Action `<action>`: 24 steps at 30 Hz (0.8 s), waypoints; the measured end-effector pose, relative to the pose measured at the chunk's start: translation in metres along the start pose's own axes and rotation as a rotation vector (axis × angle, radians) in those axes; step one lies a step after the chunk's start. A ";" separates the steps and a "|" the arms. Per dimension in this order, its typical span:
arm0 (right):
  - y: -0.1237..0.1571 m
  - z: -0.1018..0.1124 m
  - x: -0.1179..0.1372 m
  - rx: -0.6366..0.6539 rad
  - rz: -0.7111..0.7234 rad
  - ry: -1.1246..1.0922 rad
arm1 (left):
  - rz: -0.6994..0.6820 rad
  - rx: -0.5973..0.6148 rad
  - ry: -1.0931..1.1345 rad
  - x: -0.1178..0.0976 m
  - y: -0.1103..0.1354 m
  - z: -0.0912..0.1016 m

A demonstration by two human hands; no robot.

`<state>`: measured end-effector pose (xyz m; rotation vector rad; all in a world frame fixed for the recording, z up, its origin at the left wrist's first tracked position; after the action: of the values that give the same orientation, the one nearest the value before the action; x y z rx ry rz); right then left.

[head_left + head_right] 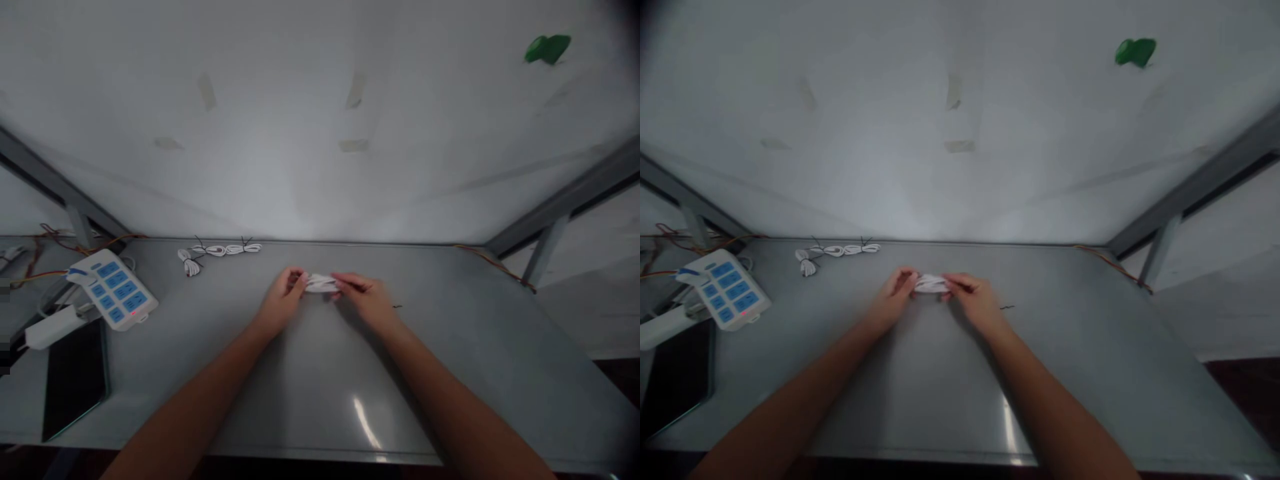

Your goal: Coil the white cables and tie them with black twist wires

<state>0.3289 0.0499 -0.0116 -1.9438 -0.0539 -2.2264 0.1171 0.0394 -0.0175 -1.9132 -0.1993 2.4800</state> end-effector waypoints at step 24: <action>0.001 0.041 0.027 -0.331 0.246 0.456 | -0.032 -0.063 -0.148 0.008 -0.024 0.029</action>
<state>0.3658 0.0514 0.0211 -1.4176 0.6146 -2.5576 0.0849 0.0614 -0.0153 -1.7320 -0.3097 2.6255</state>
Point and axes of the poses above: each hand's wrist, its own y-axis away from the middle knuckle, its own z-axis out of the back of the hand, x = y × z, the point moved 6 cm from there along -y, towards the middle knuckle, and after that the axes turned 3 degrees about -x, right-handed, at the moved point
